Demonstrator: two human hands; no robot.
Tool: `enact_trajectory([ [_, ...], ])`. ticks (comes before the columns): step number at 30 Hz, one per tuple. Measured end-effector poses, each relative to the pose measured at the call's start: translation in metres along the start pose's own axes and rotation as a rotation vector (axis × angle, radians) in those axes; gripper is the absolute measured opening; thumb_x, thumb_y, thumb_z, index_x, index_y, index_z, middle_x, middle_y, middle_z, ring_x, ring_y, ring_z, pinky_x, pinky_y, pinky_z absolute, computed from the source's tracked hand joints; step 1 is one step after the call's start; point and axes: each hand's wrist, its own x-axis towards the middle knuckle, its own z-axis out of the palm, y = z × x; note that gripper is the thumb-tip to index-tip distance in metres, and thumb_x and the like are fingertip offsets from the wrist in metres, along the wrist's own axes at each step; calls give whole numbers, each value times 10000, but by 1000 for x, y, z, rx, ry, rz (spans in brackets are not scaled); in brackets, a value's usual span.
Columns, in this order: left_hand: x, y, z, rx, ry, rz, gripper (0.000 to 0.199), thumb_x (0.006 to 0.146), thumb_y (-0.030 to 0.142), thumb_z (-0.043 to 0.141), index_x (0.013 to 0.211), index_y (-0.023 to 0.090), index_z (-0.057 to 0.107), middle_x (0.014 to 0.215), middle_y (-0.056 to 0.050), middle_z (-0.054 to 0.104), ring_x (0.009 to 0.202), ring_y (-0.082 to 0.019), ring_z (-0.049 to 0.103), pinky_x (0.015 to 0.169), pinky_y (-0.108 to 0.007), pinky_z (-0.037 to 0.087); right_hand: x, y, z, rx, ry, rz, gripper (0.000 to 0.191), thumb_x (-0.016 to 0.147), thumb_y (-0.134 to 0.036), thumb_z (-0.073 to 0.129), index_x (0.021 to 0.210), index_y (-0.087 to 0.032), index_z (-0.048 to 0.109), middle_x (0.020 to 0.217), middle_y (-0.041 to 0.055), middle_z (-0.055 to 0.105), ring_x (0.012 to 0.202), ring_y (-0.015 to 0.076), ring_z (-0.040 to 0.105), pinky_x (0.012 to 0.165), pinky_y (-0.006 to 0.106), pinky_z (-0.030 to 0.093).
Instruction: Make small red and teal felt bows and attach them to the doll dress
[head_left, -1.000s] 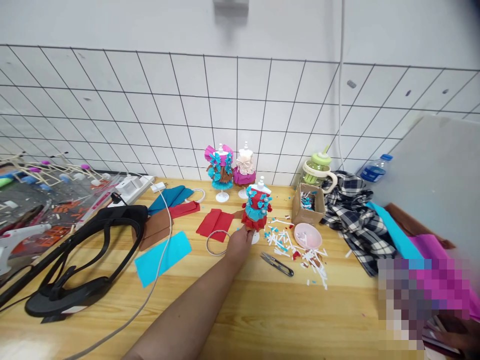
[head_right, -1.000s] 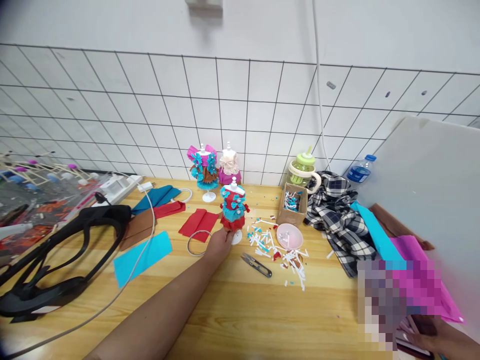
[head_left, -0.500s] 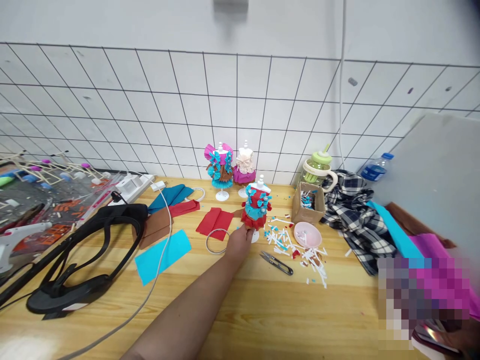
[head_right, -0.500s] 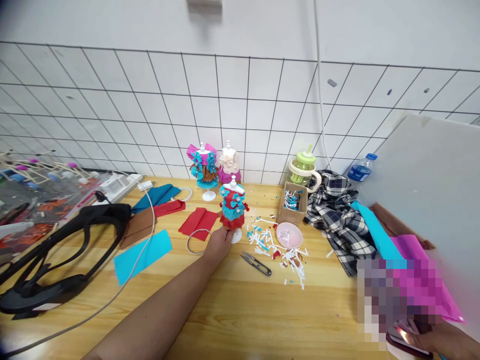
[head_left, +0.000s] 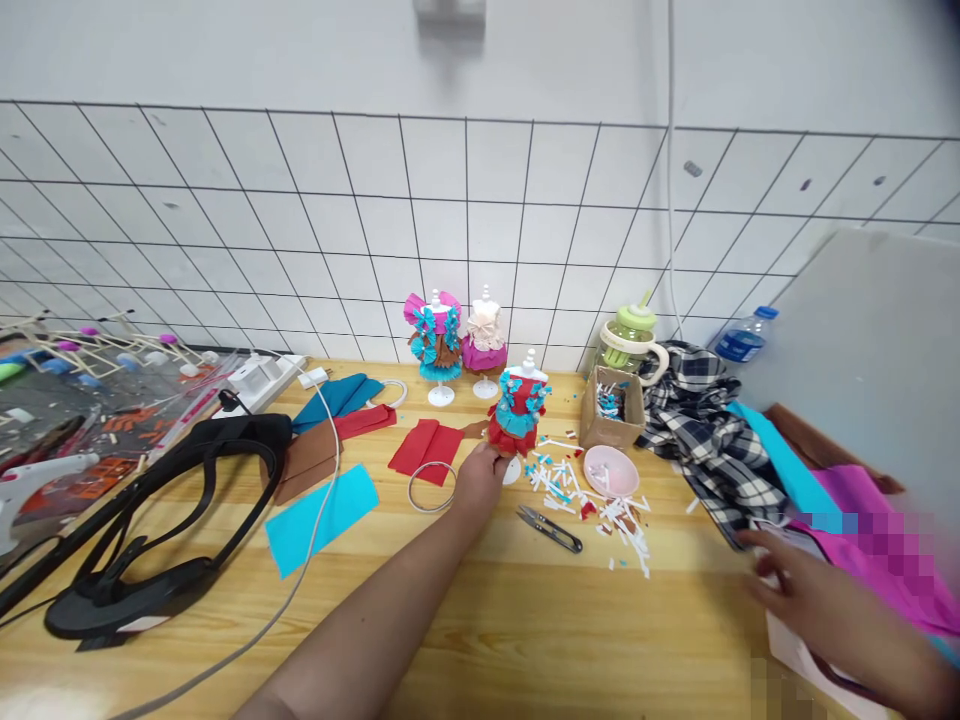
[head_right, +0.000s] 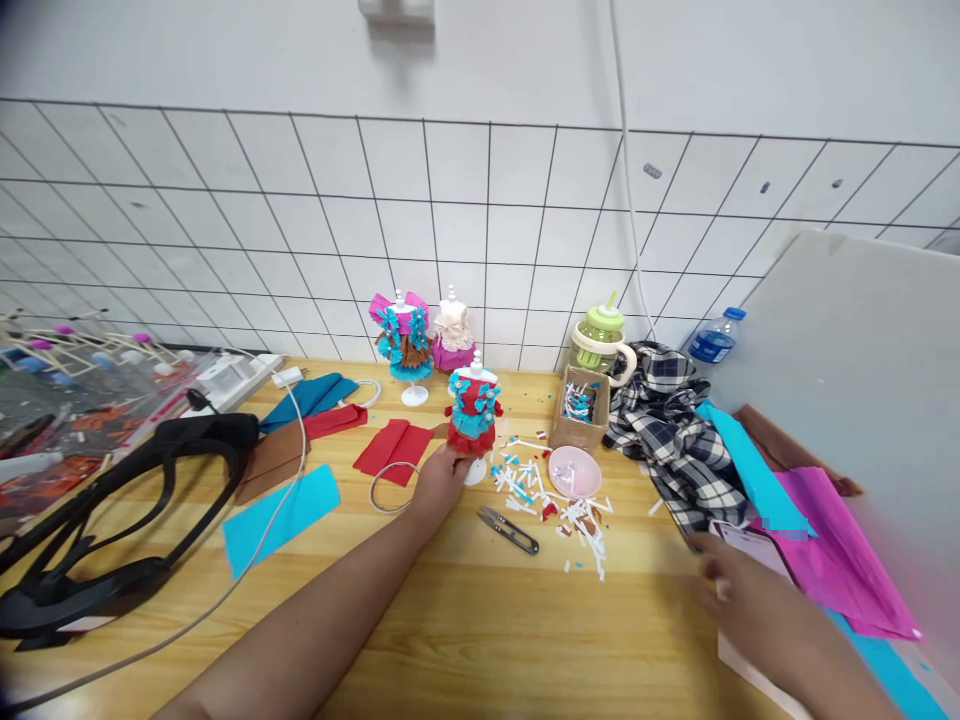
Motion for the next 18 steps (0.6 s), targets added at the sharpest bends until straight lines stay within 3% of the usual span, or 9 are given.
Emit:
enact_trajectory([
  [4, 10, 3, 5, 30, -32, -1, 308, 920, 344, 435, 984, 176, 685, 961, -94, 666, 905, -221, 614, 746, -289, 432, 19, -112, 18, -14, -185, -320, 331, 809, -397, 546, 1106, -275, 629, 1147, 71, 640, 1040, 242, 608, 883, 341, 460],
  [8, 17, 3, 1, 67, -96, 2, 243, 885, 304, 503, 953, 161, 687, 922, -93, 677, 888, -214, 619, 756, -281, 435, 21, -187, 28, -204, -298, -272, 412, 758, -355, 632, 1124, -165, 621, 1129, 152, 640, 1077, 304, 585, 847, 382, 453],
  [11, 8, -1, -20, 95, -140, 5, 228, 818, 195, 570, 1020, 150, 666, 916, -91, 678, 883, -212, 618, 765, -276, 439, 24, -212, 30, -312, -323, -222, 327, 741, -146, 602, 1065, -137, 643, 1087, 178, 667, 1020, 309, 624, 781, 376, 462],
  [14, -17, -13, -53, 142, -150, 0, 381, 816, 145, 537, 1187, 197, 602, 1071, -102, 641, 986, -221, 588, 850, -301, 424, 22, -222, 31, -293, -369, -253, 225, 772, -129, 549, 954, -161, 676, 1013, 153, 698, 942, 305, 654, 720, 367, 461],
  [18, -55, -34, -88, 419, -213, -128, 299, 721, 289, 672, 1016, 239, 660, 1085, -92, 617, 1074, -303, 520, 875, -390, 391, 14, -228, 35, -269, -307, -278, 223, 759, -170, 579, 967, -188, 657, 1019, 131, 681, 953, 301, 639, 719, 365, 450],
])
